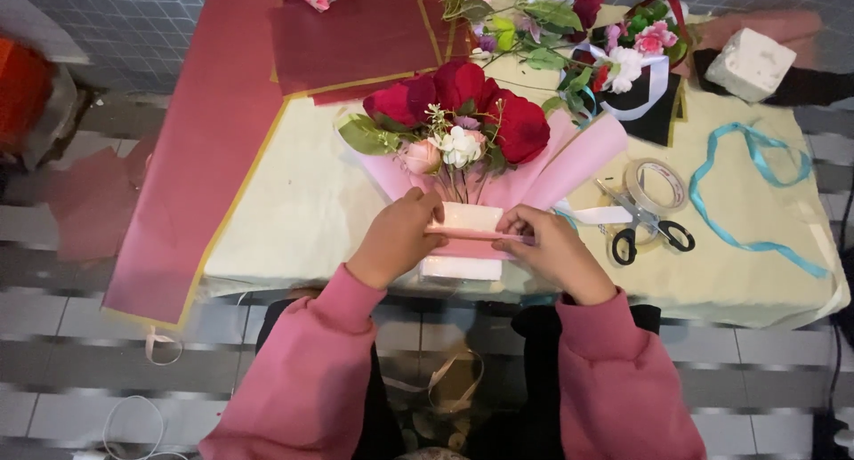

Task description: The person wraps a bouquet of red and white flowers in pink paper, folding and taping the paper around the stems. They then add a second layer of pink paper to the bouquet, securing it with tape.

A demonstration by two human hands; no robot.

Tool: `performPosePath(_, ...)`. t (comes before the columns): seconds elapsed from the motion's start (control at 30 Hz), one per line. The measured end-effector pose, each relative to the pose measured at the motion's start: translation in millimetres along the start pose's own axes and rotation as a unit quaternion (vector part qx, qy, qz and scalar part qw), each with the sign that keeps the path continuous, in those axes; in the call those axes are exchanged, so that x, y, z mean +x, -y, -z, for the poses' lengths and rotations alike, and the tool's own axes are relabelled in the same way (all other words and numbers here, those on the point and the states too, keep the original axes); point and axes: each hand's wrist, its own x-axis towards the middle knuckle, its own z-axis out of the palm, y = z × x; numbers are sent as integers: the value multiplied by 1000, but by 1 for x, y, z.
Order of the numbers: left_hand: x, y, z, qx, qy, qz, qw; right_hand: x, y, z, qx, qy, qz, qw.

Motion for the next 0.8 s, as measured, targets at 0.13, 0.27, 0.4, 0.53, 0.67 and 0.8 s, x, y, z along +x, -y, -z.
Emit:
performPosePath(0.13, -8, -5, 2, 52, 17, -43, 998, -5, 4, 11, -84, -12, 104, 991)
performPosePath(0.27, -24, -19, 24, -4, 98, -54, 994, -2, -7, 12, -79, -42, 200, 976)
performPosePath(0.4, -36, -40, 52, -118, 129, -45, 984, -3, -2, 18, -58, -60, 223, 971)
performPosePath(0.53, -38, -39, 41, -181, 153, -72, 969, 7, -16, 10, -60, -119, 283, 950)
performPosePath(0.67, -38, -36, -13, 26, -47, -55, 997, 16, -21, 1, -95, -185, 308, 928)
performPosePath(0.8, -65, -67, -64, 190, -167, -17, 967, 21, -10, -5, -100, -193, 342, 914)
